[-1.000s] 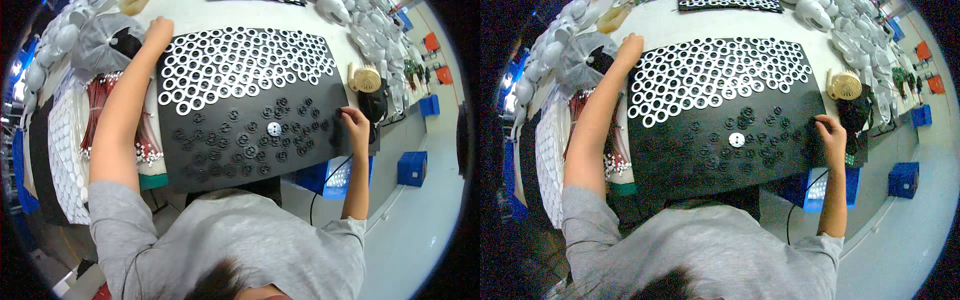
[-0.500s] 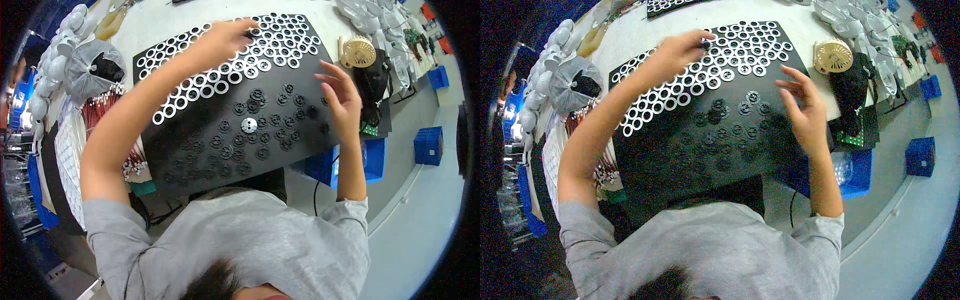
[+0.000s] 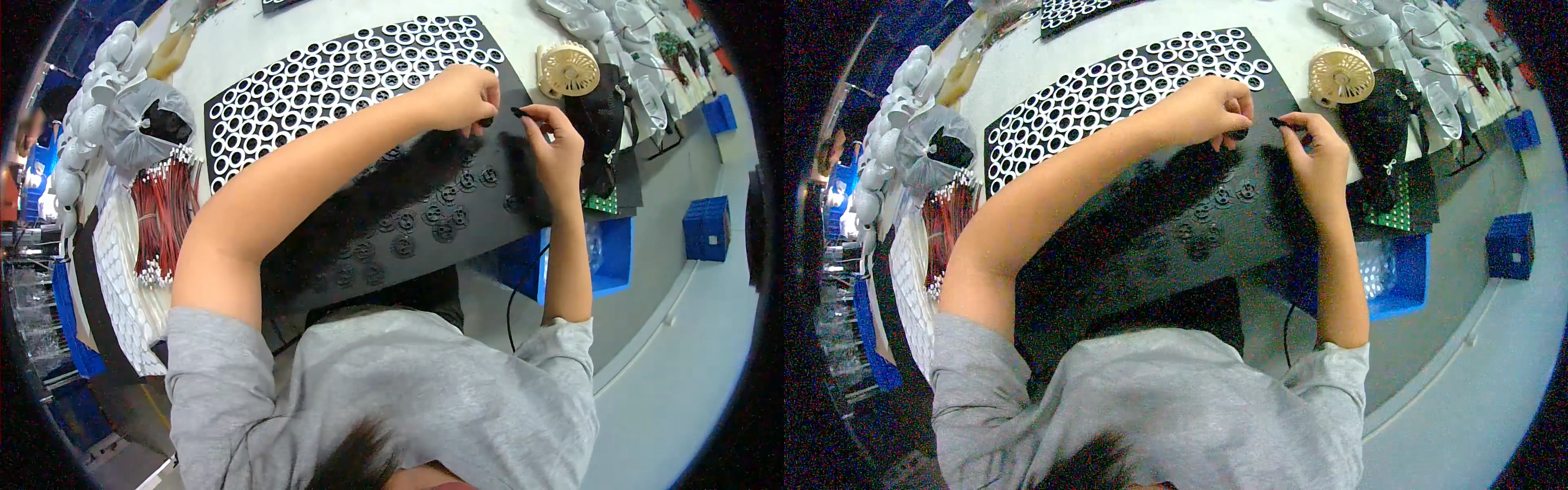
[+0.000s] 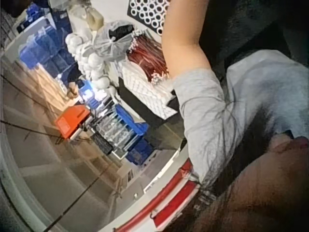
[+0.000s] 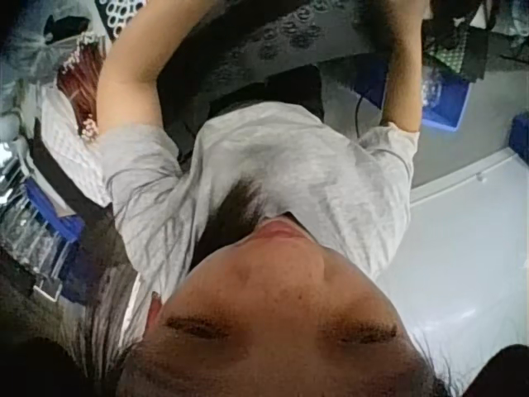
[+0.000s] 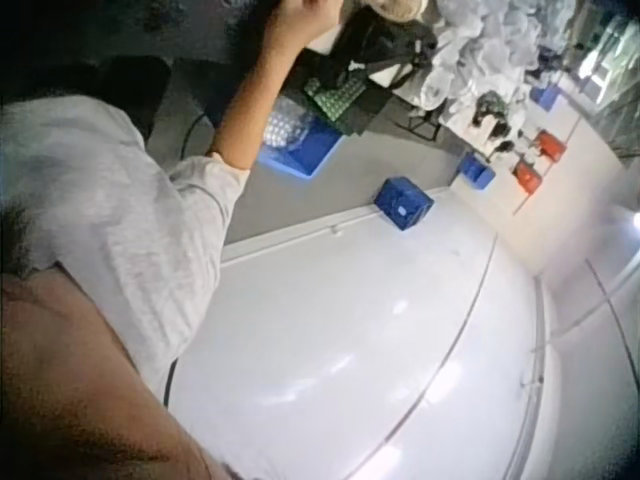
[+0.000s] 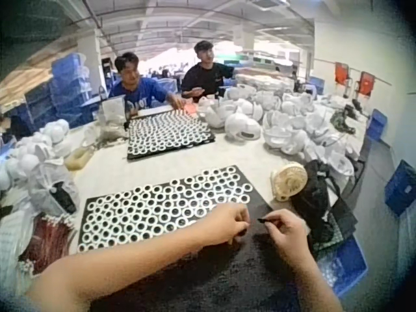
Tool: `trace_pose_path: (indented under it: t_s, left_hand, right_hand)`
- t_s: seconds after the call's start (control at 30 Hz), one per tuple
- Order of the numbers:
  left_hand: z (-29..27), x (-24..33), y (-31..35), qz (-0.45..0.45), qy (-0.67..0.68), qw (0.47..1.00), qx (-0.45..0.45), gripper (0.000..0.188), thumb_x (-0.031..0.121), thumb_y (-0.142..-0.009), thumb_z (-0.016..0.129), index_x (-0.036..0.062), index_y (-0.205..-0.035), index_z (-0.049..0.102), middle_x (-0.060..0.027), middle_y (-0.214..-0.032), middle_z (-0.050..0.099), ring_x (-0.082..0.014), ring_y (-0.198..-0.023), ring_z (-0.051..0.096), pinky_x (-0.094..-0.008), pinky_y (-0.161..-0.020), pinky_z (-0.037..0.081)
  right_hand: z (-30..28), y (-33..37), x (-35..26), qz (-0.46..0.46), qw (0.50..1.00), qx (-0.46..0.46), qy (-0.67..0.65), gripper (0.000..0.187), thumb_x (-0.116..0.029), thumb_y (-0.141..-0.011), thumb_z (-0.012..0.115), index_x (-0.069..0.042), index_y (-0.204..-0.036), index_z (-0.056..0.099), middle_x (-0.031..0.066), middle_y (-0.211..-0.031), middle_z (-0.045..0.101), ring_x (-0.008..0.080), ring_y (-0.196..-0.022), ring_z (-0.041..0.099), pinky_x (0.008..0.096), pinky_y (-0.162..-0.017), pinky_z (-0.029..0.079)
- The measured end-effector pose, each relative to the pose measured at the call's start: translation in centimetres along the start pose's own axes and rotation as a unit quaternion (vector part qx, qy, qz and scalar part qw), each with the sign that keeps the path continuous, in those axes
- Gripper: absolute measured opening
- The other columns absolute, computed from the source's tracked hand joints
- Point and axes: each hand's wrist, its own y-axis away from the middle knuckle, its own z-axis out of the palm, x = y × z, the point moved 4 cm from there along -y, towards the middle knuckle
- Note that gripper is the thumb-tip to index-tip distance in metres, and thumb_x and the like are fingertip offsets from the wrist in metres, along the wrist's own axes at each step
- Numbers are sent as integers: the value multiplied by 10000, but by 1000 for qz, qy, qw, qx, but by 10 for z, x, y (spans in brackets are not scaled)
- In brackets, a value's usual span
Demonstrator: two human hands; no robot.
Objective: The person arranges white circular washers on a black perforated board, then opens a plastic bag and places black circular components onto the board in a grid pattern. The person repeatedly adjusts and aligns the components by hand.
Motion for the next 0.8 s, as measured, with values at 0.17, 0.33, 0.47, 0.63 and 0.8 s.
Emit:
trace_pose_path:
  t_s: [0.17,0.33,0.47,0.63,0.8]
  left_hand:
    - [9,-2,-11,96,-154,980,80,112,65,-755,554,5,-850,550,-136,-752,595,-238,-614,607,-328,-542,485]
    - [26,-1,-12,184,-350,912,109,113,25,-726,525,5,-836,515,-190,-864,518,-363,-758,592,-409,-651,491]
    - [29,5,-2,189,-402,894,63,144,18,-724,506,-3,-866,515,-201,-886,514,-366,-742,598,-411,-657,499]
    - [30,-5,3,204,-329,920,58,170,170,-770,557,6,-792,594,-194,-783,552,-349,-730,598,-420,-681,479]
    - [-1,13,35,214,-155,958,114,225,181,-814,523,30,-956,612,-157,-862,629,-296,-789,613,-356,-711,479]
  right_hand:
    - [-1,-4,22,49,998,-7,-48,166,-82,-737,628,-28,-893,624,85,-818,636,175,-657,586,267,-614,457]
    - [4,-4,20,-10,995,-47,82,160,-123,-741,621,-24,-866,613,96,-883,608,241,-787,576,322,-722,452]
    - [1,16,-2,-74,990,-9,121,144,-98,-746,599,-42,-878,590,97,-978,579,283,-949,511,357,-859,376]
    - [1,47,-49,-132,987,1,87,167,-58,-710,612,-58,-875,584,87,-963,583,257,-927,522,361,-833,364]
    - [23,82,-98,-221,966,-129,47,237,-48,-662,630,-75,-894,587,63,-988,569,261,-931,508,382,-826,354]
